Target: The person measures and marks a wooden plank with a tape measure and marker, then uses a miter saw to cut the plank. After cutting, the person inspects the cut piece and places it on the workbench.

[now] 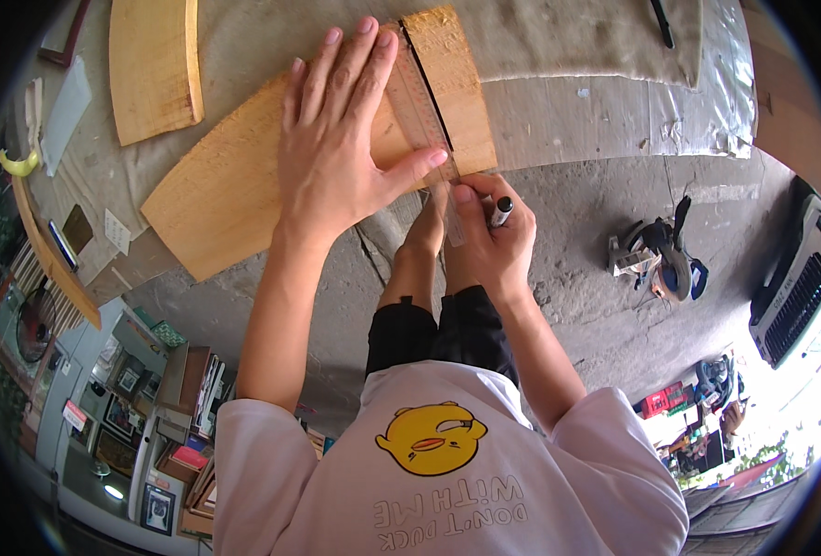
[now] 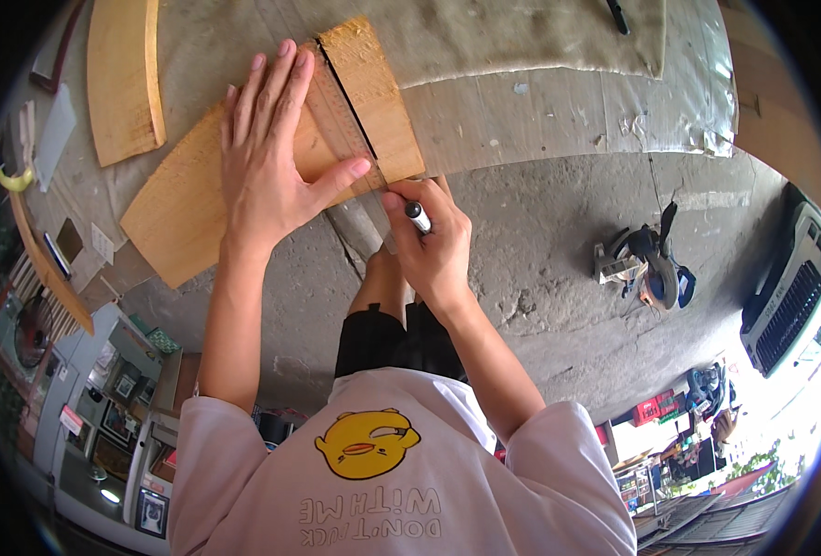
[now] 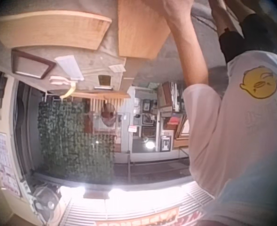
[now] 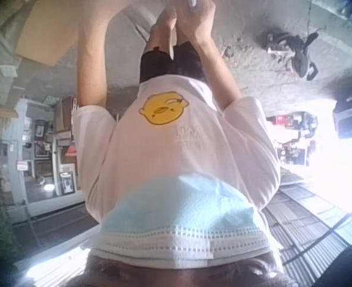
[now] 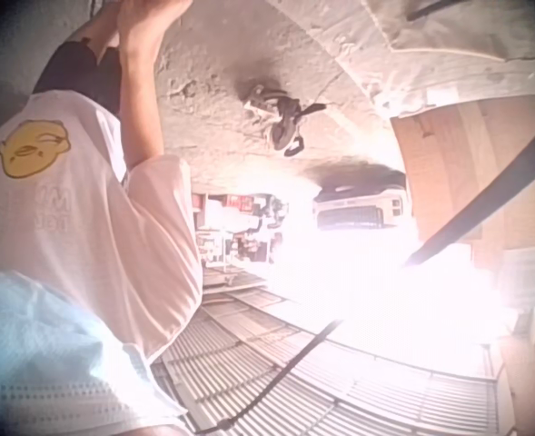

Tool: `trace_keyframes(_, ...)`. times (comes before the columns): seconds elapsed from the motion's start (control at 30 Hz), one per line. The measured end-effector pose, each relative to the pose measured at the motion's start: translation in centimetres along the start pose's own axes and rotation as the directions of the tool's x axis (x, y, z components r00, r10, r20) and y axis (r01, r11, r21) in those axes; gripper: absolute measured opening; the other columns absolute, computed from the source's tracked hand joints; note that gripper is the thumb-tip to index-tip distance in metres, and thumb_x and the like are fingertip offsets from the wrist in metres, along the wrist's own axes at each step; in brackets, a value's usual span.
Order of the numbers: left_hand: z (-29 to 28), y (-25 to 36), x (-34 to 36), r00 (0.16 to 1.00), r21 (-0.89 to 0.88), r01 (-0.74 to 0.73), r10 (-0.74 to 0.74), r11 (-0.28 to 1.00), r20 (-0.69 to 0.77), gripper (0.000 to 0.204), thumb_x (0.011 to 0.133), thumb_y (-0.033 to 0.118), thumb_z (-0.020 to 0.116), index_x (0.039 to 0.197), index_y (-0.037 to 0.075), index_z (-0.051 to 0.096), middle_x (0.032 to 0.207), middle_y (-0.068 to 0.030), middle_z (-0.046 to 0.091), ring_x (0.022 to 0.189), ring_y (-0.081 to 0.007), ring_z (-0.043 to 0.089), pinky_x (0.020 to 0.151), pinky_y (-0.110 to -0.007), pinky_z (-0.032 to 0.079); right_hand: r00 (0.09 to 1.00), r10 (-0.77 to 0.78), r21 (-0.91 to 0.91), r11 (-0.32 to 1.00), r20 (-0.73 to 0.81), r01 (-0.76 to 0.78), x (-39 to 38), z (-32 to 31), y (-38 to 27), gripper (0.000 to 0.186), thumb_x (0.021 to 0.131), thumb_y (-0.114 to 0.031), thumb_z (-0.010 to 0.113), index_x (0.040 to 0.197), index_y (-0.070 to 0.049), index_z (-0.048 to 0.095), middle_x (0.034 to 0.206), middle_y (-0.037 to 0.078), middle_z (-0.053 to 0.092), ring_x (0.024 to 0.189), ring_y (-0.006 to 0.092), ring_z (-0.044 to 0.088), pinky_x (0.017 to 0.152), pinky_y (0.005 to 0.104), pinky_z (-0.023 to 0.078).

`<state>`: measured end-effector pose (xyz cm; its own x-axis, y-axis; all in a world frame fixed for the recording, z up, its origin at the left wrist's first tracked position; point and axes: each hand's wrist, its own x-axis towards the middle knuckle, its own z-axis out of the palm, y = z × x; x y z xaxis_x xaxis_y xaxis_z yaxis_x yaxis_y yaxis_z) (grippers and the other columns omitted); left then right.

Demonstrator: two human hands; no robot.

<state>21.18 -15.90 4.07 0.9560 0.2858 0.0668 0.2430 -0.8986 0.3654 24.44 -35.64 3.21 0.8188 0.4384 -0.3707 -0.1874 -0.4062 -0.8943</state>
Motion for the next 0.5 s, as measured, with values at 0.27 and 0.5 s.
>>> trace_keyframes(0.27, -0.1, 0.1, 0.1, 1.000, -0.001, 0.014, -0.014, 1.000, 0.009, 0.101, 0.073, 0.070, 0.067, 0.150, 0.013, 0.035, 0.155, -0.0071, 0.035, 0.143, -0.0323, 0.031, 0.115, -0.054, 0.022, 1.000, -0.013, 0.007, 1.000, 0.001, 0.013, 0.0, 0.0, 0.3, 0.009, 0.089, -0.007, 0.067, 0.095, 0.000, 0.065, 0.079, 0.009, 0.061, 0.066, 0.0175, 0.056, 0.064, 0.0279, 0.046)
trace_keyframes(0.5, -0.1, 0.1, 0.0, 1.000, 0.004, 0.018, -0.018, 1.000, 0.024, 0.103, 0.073, 0.072, 0.065, 0.151, 0.013, 0.033, 0.156, -0.0064, 0.033, 0.144, -0.0312, 0.029, 0.116, -0.053, 0.020, 0.995, -0.101, -0.028, 0.995, -0.021, 0.101, 0.1, -0.9, -0.1, 0.011, 0.092, -0.010, 0.064, 0.098, -0.001, 0.062, 0.079, 0.007, 0.060, 0.068, 0.0137, 0.054, 0.063, 0.0267, 0.045)
